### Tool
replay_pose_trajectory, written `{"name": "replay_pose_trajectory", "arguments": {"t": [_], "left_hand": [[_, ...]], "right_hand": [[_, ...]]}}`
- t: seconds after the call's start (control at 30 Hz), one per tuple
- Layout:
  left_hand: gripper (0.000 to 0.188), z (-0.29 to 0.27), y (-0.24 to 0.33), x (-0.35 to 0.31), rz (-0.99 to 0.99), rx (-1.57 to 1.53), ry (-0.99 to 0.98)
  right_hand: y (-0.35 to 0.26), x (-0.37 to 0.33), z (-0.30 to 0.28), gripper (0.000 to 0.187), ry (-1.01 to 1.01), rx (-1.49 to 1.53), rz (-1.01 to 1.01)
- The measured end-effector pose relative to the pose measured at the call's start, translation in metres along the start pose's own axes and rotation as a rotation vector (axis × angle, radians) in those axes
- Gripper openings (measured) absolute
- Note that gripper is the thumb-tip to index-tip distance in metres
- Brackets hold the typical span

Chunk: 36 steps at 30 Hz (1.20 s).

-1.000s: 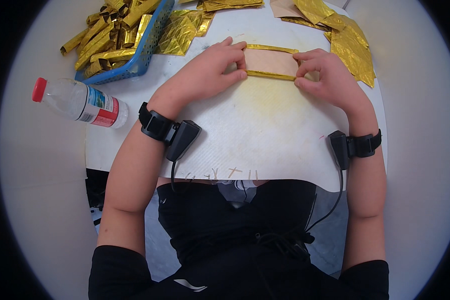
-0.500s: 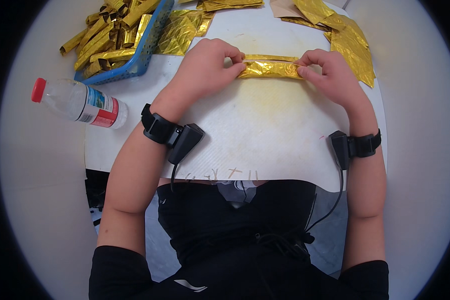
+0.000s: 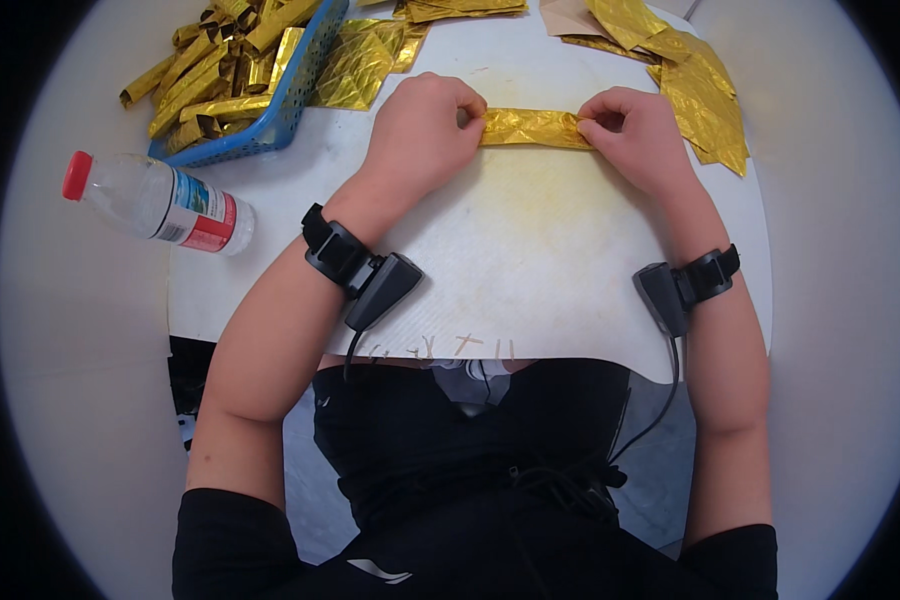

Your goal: Folding gold foil spirit money at a partitioned workspace.

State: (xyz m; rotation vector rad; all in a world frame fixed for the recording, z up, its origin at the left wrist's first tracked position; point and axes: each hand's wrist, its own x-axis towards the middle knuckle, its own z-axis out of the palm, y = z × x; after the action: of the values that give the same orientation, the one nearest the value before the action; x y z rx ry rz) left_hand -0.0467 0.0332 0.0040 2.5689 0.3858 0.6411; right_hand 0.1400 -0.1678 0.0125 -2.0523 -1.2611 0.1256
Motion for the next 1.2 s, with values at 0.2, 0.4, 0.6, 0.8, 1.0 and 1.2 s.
{"name": "replay_pose_trajectory", "arguments": {"t": [0.2, 0.4, 0.6, 0.8, 1.0, 1.2], "left_hand": [[0.017, 0.0, 0.004, 0.002, -0.084, -0.061, -0.019], [0.016, 0.003, 0.001, 0.004, -0.109, -0.135, -0.003], [0.017, 0.01, -0.006, 0.005, -0.018, -0.044, 0.075], [0.017, 0.002, 0.003, 0.003, -0.055, 0.026, -0.045], [0.02, 0.007, 0.003, -0.006, 0.009, -0.017, 0.013], [0.02, 0.005, 0.001, -0.004, 0.077, -0.017, -0.068]], "right_hand": [[-0.001, 0.001, 0.001, 0.015, 0.002, 0.011, 0.066], [-0.003, 0.002, 0.001, 0.016, -0.019, -0.048, 0.086], [-0.005, 0.002, 0.002, 0.022, 0.004, -0.234, 0.141], [-0.005, 0.0, 0.002, 0.024, -0.01, -0.194, 0.148], [-0.008, -0.004, -0.002, 0.023, -0.022, -0.134, 0.071], [-0.003, -0.004, 0.0, 0.018, -0.068, -0.057, 0.131]]}}
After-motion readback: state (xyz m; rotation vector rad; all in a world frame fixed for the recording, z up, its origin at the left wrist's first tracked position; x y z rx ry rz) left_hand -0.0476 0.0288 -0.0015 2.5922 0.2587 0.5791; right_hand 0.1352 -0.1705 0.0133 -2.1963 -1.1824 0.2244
